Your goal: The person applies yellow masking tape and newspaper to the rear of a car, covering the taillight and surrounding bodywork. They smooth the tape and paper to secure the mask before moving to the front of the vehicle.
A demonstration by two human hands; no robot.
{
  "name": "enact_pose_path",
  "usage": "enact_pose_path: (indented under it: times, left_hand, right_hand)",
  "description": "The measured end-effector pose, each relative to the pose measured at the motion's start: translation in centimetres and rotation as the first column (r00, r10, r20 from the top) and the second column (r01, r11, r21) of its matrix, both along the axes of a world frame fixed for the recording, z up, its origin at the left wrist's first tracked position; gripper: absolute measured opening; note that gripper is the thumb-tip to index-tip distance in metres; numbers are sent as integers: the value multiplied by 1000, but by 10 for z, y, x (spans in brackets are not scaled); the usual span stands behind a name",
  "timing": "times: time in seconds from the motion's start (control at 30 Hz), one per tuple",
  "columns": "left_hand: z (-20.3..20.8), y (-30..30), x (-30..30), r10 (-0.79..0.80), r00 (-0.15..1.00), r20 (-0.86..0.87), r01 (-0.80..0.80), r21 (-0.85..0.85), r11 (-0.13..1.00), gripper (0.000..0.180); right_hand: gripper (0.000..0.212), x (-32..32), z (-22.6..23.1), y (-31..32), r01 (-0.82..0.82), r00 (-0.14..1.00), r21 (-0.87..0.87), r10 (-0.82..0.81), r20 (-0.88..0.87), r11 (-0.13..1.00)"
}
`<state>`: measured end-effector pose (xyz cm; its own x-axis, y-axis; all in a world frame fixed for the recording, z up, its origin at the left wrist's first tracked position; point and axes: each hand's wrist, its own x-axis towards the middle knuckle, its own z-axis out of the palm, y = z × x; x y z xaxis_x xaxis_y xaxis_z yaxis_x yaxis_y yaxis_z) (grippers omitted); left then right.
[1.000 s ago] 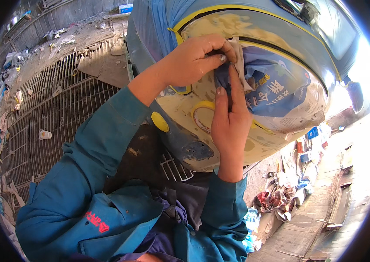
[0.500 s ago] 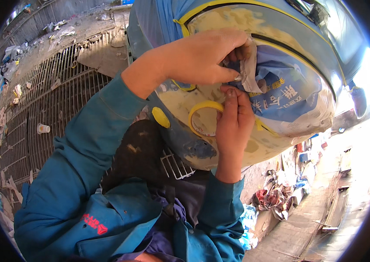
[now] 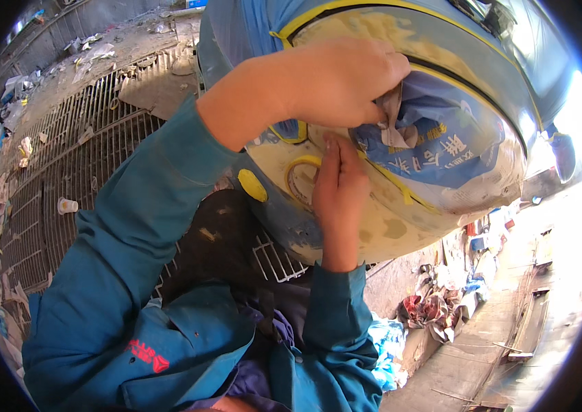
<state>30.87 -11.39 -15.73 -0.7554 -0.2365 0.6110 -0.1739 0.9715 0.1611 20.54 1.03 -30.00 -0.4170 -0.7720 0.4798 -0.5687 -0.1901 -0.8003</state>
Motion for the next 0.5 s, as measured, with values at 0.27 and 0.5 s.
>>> enact_pose_path:
  times: [0.27, 0.5]
  left_hand:
    - [-24, -8, 12, -172, 968, -184, 191, 91, 977, 24]
    - [-22, -16, 14, -219, 953, -209, 257, 176, 950, 20]
  right_hand:
    - [25, 9, 12, 47, -135, 810, -173, 209, 548, 976]
    - [36, 18, 47, 32, -167, 837, -173, 233, 495, 971]
